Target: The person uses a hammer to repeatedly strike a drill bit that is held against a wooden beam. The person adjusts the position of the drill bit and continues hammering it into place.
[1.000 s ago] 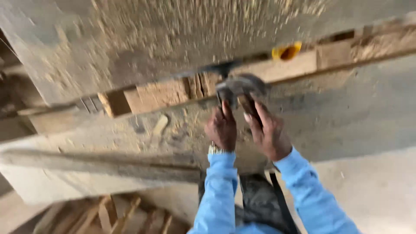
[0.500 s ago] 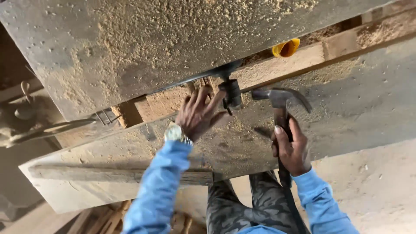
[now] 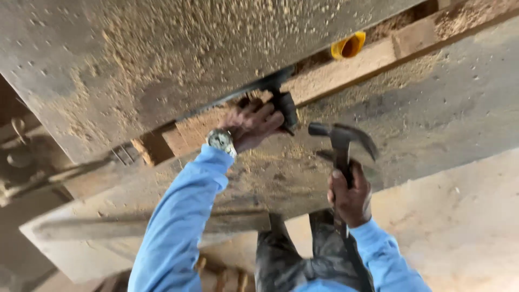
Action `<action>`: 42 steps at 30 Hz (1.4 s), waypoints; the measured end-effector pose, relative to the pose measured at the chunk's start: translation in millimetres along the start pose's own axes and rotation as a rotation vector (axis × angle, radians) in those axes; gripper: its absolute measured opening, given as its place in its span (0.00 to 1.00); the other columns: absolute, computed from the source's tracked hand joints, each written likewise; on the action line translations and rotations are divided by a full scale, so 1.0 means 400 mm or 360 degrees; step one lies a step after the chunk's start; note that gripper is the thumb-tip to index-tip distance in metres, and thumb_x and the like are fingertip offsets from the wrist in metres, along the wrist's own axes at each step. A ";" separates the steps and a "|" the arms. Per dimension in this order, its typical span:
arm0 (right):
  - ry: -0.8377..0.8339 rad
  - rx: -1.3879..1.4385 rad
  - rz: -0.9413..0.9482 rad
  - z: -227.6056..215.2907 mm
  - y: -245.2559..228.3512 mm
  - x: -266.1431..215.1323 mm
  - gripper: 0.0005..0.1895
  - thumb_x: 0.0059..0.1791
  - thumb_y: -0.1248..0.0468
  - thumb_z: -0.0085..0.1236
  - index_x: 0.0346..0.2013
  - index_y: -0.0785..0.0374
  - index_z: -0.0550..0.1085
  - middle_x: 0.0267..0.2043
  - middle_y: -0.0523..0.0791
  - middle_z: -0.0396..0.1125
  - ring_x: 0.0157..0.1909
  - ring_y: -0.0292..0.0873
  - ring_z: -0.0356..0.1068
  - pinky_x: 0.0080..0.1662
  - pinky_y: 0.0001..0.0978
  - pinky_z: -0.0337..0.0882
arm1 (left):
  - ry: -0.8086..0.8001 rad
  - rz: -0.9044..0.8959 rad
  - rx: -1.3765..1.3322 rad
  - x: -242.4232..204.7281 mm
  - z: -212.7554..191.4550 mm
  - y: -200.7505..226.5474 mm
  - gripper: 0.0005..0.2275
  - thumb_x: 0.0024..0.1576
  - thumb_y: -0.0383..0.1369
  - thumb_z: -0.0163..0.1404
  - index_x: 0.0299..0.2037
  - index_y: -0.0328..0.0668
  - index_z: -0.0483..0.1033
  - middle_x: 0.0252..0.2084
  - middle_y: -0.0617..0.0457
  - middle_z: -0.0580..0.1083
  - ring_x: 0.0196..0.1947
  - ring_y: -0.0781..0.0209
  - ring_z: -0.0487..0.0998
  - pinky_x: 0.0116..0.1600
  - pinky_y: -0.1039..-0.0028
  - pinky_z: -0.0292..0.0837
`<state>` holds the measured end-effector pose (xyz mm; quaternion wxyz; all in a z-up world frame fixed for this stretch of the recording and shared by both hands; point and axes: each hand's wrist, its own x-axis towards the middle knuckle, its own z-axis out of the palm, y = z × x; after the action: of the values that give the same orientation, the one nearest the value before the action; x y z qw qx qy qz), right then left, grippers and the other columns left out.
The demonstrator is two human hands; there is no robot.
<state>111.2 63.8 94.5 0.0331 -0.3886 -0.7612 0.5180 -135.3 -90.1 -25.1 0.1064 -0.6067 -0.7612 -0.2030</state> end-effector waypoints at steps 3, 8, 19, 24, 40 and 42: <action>0.0069 0.0003 0.0114 0.023 0.068 -0.027 0.21 0.58 0.53 0.46 0.25 0.59 0.71 0.09 0.44 0.64 0.12 0.41 0.66 0.20 0.32 0.66 | 0.0010 0.0029 -0.0198 0.001 0.014 0.005 0.14 0.60 0.49 0.52 0.39 0.49 0.69 0.34 0.51 0.70 0.35 0.46 0.80 0.32 0.63 0.77; -0.0001 -0.0413 -0.0367 -0.061 0.197 -0.026 0.14 0.54 0.51 0.49 0.40 0.54 0.78 0.24 0.45 0.71 0.24 0.47 0.71 0.28 0.36 0.71 | -0.0498 -0.0315 -0.0528 0.030 0.026 0.023 0.16 0.63 0.53 0.43 0.45 0.52 0.72 0.34 0.48 0.75 0.37 0.44 0.82 0.39 0.58 0.77; -0.0615 -0.1792 -0.1480 -0.175 0.058 0.091 0.23 0.54 0.42 0.44 0.45 0.58 0.71 0.34 0.47 0.68 0.32 0.49 0.76 0.35 0.41 0.76 | -0.0127 -0.0090 -0.0507 0.001 0.024 -0.002 0.10 0.64 0.44 0.48 0.41 0.48 0.73 0.29 0.46 0.78 0.29 0.47 0.82 0.31 0.60 0.74; -0.0644 -0.2020 -0.1524 -0.160 -0.009 0.161 0.23 0.58 0.44 0.38 0.45 0.59 0.71 0.31 0.44 0.72 0.16 0.38 0.68 0.19 0.32 0.72 | -0.0107 0.0057 -0.0455 0.012 0.004 -0.015 0.06 0.67 0.38 0.46 0.42 0.48 0.69 0.38 0.54 0.71 0.30 0.58 0.75 0.37 0.68 0.77; -0.1044 -0.1928 -0.1584 -0.173 -0.060 0.186 0.19 0.51 0.48 0.55 0.47 0.57 0.72 0.32 0.42 0.69 0.24 0.41 0.72 0.31 0.35 0.78 | 0.0023 -0.0053 -0.0373 0.013 -0.029 -0.002 0.06 0.64 0.37 0.51 0.38 0.50 0.69 0.36 0.57 0.74 0.35 0.57 0.78 0.45 0.64 0.79; -0.0813 -0.2015 -0.1771 -0.167 -0.039 0.221 0.11 0.55 0.56 0.58 0.40 0.61 0.73 0.25 0.43 0.65 0.13 0.34 0.64 0.13 0.29 0.67 | -0.0151 -0.0082 -0.0491 0.013 -0.033 -0.009 0.03 0.67 0.35 0.45 0.42 0.49 0.70 0.39 0.57 0.75 0.26 0.59 0.75 0.33 0.67 0.78</action>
<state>71.2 167.5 106.8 -0.1124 0.2209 -0.9686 -0.0215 -141.1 -92.2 -11.9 -0.0293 -0.6050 -0.7404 -0.2913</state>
